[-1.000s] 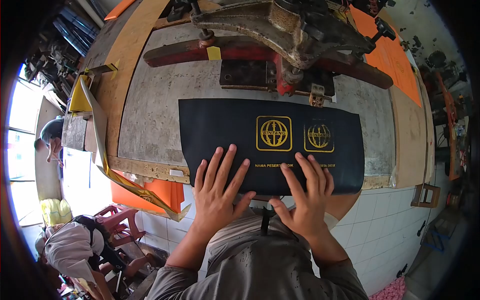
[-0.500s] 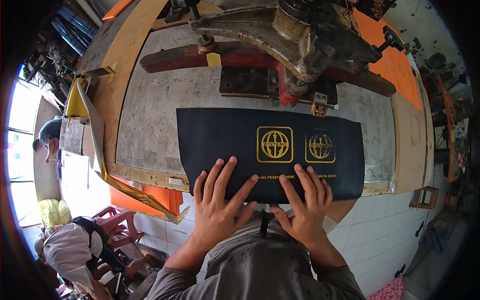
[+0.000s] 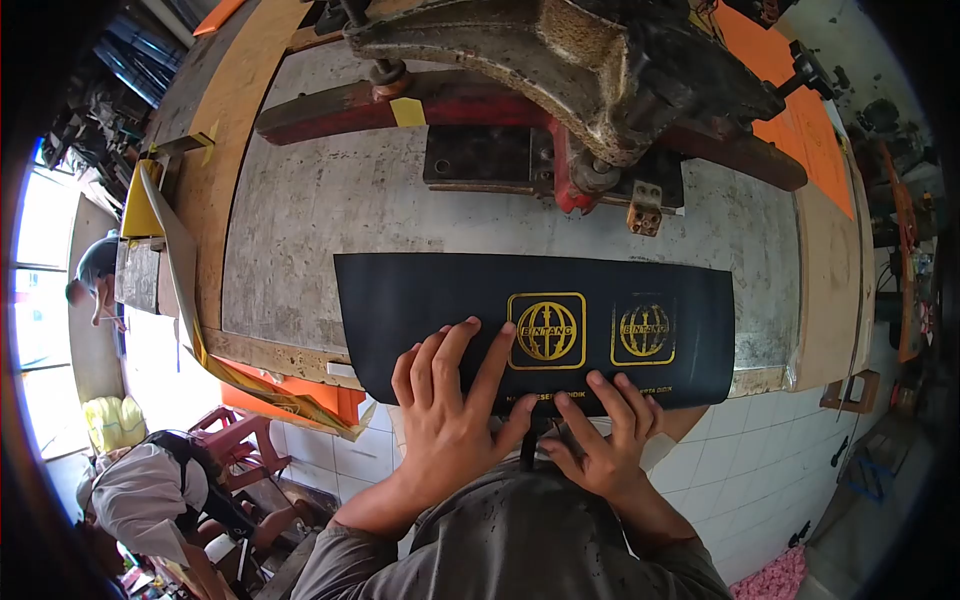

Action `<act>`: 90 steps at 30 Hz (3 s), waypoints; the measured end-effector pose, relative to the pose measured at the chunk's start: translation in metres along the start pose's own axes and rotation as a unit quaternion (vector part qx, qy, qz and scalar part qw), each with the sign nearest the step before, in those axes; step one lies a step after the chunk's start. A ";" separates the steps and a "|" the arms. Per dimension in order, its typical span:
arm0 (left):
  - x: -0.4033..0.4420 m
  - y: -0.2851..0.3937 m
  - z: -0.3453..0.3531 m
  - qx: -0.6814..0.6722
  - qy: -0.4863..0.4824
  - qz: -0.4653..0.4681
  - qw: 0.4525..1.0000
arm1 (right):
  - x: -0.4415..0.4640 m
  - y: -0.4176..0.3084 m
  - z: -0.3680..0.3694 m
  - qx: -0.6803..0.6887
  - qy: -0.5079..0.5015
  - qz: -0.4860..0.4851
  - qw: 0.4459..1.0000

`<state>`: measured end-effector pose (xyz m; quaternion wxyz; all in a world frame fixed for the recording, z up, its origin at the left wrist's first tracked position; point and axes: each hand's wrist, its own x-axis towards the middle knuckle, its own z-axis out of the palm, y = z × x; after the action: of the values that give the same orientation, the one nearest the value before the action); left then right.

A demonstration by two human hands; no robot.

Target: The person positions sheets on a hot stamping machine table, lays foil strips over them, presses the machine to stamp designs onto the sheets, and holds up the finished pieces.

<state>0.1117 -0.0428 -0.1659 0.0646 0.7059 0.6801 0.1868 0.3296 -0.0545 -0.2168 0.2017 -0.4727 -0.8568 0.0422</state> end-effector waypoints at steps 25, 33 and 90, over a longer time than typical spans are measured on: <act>0.012 0.006 0.001 -0.031 -0.029 0.026 0.999 | 0.000 0.006 0.006 0.003 0.004 -0.003 1.000; 0.002 -0.015 -0.011 -0.018 0.005 -0.024 1.000 | 0.002 0.003 0.006 0.010 0.019 0.005 1.000; -0.011 -0.023 0.001 -0.010 0.074 0.030 0.997 | 0.028 -0.026 -0.010 0.014 -0.005 -0.034 0.999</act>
<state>0.0900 -0.0517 -0.1763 0.0156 0.7098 0.6595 0.2471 0.2999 -0.0467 -0.1928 0.2051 -0.4397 -0.8730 0.0499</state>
